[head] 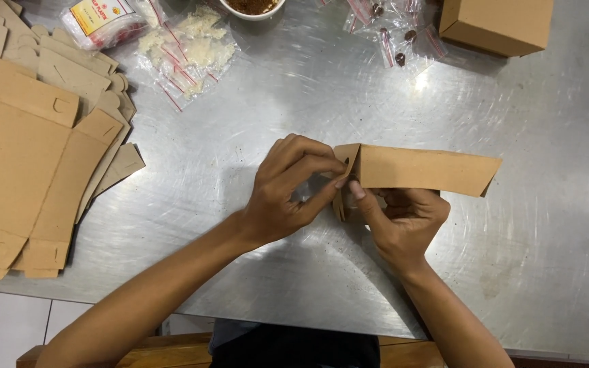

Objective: Assembling a small cardboard box by folding flaps and tucking them into slots, then placing a small packet inside.

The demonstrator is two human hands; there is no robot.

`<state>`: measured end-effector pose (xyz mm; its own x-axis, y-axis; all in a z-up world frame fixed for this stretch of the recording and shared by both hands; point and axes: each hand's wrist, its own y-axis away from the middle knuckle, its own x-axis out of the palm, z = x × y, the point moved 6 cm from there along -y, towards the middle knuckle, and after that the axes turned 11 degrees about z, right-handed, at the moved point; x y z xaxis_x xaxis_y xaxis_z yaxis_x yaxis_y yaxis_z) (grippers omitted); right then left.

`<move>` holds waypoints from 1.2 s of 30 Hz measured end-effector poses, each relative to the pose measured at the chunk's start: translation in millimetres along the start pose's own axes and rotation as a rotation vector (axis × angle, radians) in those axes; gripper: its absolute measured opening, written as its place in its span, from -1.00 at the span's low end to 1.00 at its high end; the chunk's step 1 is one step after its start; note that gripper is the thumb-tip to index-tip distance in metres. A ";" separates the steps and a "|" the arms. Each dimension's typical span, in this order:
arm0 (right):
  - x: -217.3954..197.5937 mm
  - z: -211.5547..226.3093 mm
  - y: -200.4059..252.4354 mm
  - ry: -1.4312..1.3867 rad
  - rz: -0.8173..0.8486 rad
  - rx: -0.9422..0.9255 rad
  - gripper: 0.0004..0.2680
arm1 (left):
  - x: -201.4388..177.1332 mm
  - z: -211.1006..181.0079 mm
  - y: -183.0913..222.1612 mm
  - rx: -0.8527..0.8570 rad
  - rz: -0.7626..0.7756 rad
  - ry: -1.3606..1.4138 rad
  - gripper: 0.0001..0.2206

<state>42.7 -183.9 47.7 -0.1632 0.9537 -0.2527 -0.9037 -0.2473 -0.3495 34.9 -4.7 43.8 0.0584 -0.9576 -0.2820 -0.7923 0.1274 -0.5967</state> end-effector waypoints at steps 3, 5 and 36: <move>5.2 6.1 -3.4 -0.039 -0.002 0.029 -0.91 | -0.7 -1.3 -1.1 0.008 -0.011 -0.006 -0.89; 5.4 4.1 -0.9 -0.041 -0.012 0.028 -0.91 | -0.9 -1.1 -0.4 0.011 -0.016 -0.016 -0.89; 19.8 29.6 -12.2 0.035 0.267 0.032 -0.76 | -32.8 1.5 -16.1 0.047 -0.075 -0.173 -0.84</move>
<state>38.9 -157.0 73.7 -0.3845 0.8487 -0.3631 -0.8425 -0.4834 -0.2379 46.7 25.0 61.6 0.2228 -0.9066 -0.3584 -0.7529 0.0735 -0.6540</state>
